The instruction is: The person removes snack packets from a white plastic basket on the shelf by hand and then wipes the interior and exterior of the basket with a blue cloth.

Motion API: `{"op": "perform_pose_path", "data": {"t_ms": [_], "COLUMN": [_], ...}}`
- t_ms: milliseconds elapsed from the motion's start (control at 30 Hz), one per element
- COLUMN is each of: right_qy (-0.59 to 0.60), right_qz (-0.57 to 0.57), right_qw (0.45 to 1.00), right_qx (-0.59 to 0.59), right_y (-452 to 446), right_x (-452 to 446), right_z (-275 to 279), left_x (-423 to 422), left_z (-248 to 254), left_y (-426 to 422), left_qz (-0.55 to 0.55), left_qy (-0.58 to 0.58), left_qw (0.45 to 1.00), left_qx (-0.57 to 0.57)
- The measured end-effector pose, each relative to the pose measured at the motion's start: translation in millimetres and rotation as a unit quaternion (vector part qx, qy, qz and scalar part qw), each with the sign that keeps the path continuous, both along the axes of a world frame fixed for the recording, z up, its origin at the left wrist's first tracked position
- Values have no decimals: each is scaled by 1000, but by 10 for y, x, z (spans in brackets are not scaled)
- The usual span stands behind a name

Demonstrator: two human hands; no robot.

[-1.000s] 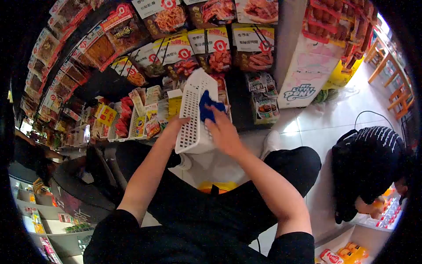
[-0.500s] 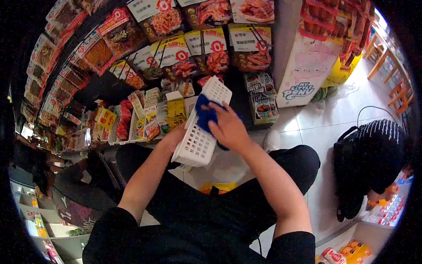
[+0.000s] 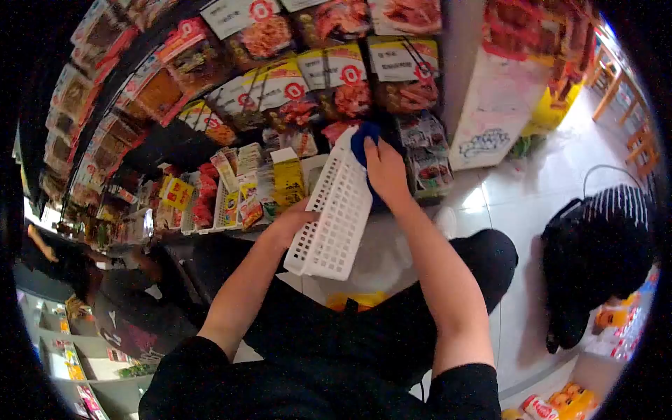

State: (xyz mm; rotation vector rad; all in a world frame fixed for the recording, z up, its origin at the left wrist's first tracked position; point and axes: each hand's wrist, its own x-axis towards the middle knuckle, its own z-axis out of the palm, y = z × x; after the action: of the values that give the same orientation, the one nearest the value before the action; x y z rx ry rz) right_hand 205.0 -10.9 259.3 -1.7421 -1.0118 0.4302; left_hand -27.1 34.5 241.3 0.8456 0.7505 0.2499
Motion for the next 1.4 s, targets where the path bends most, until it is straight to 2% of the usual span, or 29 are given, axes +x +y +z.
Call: {"op": "perform_pose_path", "data": {"t_ms": [67,100,167,233,300,333,367,400,433,500,567,633,667,700,733,767,833,933,1133,1167,1233,1300,1367,1400], "right_qy": [-64,-50,-45,-39,-70,-101,-86,-70,-109,-11,-108,-123,-144,-96,-89,-88,-100,-125,-215,-244,-315,-385,-276,-220], "right_qz": [18,74,105,150,168,172,166,159,134,102,78,59,59,25,24,17,12,31,56,55,45,35,27,22], "right_qw": [995,995,992,987,982,976,982,985,985,987,991,989,986,994,996,996,994,989,973,967,946,921,961,975], "right_qx": [70,48,44,42,58,82,37,-12,23,-122,-35,-57,-64,-39,-21,-26,-45,-66,-59,-55,-54,-55,-9,15], "right_y": [-111,-240,-433,-649,-874,-936,-956,-895,-799,-615,-365,-141,-64,80,325,430,636,839,725,630,464,323,254,217], "right_x": [-279,-475,-687,-847,-954,-959,-945,-894,-790,-604,-218,134,230,404,919,1058,1220,1324,1284,1223,981,750,603,518], "right_z": [-60,44,-57,24,-1,-25,-18,-41,-234,-222,-706,-879,-786,-938,-1528,-1539,-1478,-1390,-1264,-1187,-884,-611,-401,-304], "left_x": [56,30,-60,-85,-100,-97,-89,-70,-46,-37,-64,2,3,-7,-40,-83,-199,-130,-112,-78,70,245,297,257], "left_z": [120,184,-212,-269,-270,-163,-42,9,-2,-24,-27,-538,-699,-666,-501,-265,186,-114,-51,-99,-334,-763,-796,-581], "left_y": [50,70,259,328,326,293,248,250,188,63,39,226,275,280,214,103,-48,93,205,232,340,421,377,285], "left_qz": [10,28,32,85,116,120,121,107,93,70,17,-32,-57,-83,-78,-74,-65,-88,-88,-83,-71,-34,-14,-11], "left_qy": [67,102,62,-23,-68,-53,-37,-42,-48,-60,-72,-63,-70,-98,-86,-73,-52,-93,-58,-36,8,41,88,120], "left_qw": [998,994,997,996,990,990,989,990,992,993,991,991,989,982,984,985,990,988,953,927,852,845,845,848], "left_qx": [0,2,15,8,31,55,78,76,74,72,108,112,118,138,138,135,114,84,283,364,518,532,527,517]}}
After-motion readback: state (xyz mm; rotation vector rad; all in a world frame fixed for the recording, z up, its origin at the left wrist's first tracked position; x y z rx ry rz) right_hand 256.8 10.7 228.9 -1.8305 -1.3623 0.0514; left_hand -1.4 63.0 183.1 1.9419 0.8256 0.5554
